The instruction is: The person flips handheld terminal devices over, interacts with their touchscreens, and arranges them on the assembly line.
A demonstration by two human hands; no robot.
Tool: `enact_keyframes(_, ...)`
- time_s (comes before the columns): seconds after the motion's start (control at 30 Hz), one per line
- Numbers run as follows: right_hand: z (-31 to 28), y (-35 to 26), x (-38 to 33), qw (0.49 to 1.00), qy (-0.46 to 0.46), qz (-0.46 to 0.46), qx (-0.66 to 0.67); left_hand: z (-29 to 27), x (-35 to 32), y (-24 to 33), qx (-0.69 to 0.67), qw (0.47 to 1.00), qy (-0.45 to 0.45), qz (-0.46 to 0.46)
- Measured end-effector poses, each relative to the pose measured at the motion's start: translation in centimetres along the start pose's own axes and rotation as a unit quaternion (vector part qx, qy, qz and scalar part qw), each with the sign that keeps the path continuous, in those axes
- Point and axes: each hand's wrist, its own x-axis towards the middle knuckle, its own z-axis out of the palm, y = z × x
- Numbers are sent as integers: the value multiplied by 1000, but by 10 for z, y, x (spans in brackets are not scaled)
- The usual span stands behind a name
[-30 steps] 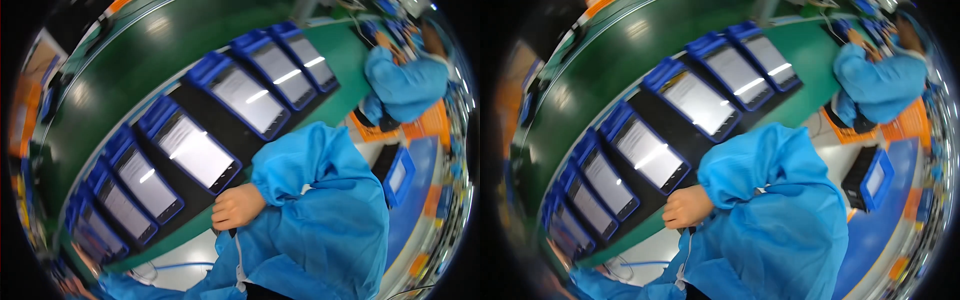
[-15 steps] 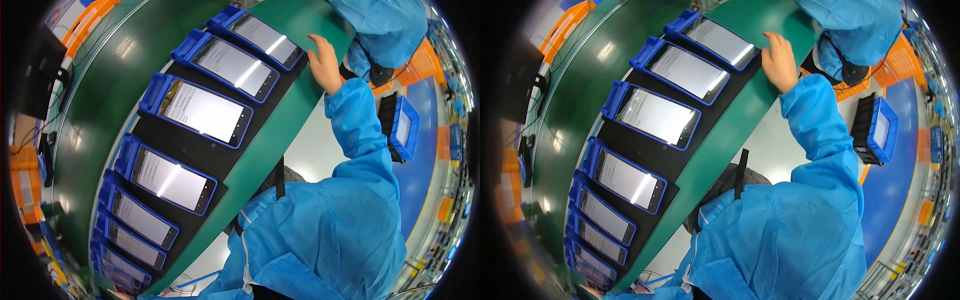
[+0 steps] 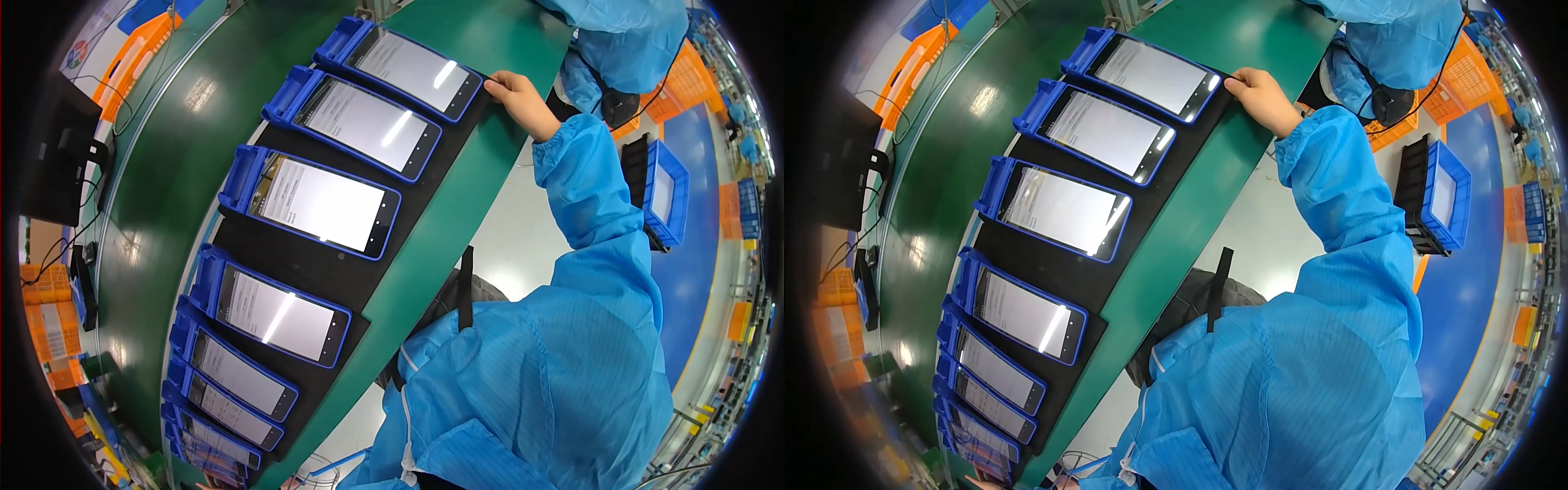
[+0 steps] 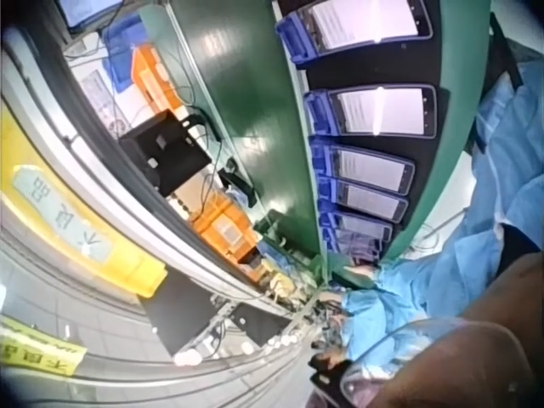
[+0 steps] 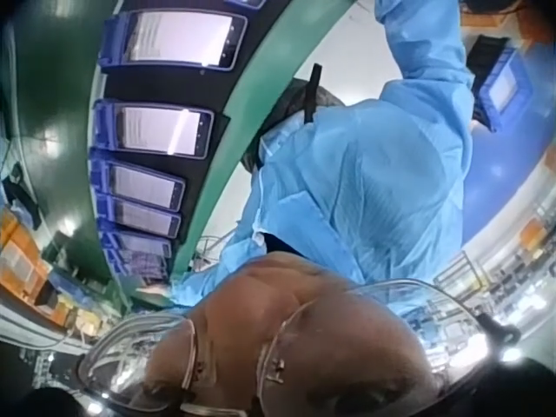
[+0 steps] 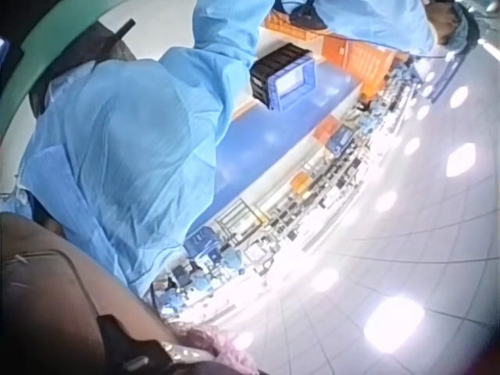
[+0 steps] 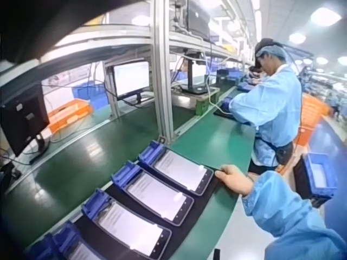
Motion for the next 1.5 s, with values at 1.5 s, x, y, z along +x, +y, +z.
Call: enact_keyframes(1.5, -259, 242, 165, 764, 103, -6, -637, 104, -136, 94, -315, 932, -161, -74)
